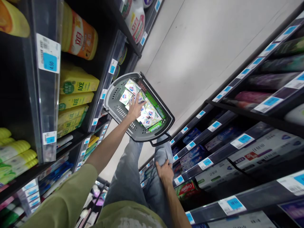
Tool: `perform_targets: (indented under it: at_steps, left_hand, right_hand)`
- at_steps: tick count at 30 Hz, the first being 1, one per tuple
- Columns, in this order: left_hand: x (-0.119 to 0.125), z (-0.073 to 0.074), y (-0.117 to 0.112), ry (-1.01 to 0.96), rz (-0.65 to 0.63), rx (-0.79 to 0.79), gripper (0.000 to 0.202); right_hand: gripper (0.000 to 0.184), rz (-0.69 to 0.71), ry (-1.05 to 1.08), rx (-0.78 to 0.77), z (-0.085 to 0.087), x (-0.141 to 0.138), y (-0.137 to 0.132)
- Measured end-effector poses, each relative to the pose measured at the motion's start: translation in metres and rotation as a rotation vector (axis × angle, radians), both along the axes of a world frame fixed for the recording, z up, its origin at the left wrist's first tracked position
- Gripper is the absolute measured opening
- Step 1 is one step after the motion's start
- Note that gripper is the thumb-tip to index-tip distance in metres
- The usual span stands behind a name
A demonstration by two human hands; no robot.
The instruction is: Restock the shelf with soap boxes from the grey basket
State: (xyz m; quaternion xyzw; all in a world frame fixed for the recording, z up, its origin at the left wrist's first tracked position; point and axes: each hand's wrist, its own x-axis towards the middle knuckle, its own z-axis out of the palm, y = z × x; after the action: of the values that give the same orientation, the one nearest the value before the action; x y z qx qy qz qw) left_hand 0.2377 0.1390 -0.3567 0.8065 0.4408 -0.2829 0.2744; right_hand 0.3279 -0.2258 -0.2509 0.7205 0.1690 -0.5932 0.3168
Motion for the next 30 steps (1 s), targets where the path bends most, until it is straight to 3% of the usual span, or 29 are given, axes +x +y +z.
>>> perform_targets:
  at_steps: [4,9,13,18,25,30]
  left_hand:
    - [0.006,-0.004,0.008,0.039,0.024,-0.100,0.080]
    - [0.006,-0.006,0.024,0.019,-0.083,-0.114,0.084]
    - [0.001,-0.007,0.031,-0.037,-0.089,-0.101,0.074]
    - [-0.007,-0.007,0.029,-0.139,-0.090,-0.125,0.062]
    - [-0.018,-0.006,0.032,-0.042,-0.059,-0.193,0.071]
    - [-0.030,0.009,0.009,-0.129,-0.065,-0.137,0.068]
  right_hand:
    - [0.075,0.007,-0.007,0.002,-0.001,-0.003,-0.003]
    - [0.077,0.001,-0.013,0.023,-0.003,-0.006,-0.006]
    - [0.074,0.011,-0.018,0.036,-0.003,-0.007,-0.006]
    - [0.077,0.012,-0.022,0.033,-0.003,-0.007,-0.002]
    - [0.078,0.009,-0.021,0.012,-0.001,-0.008,0.002]
    - [0.079,0.011,-0.005,-0.004,0.001,-0.009,-0.002]
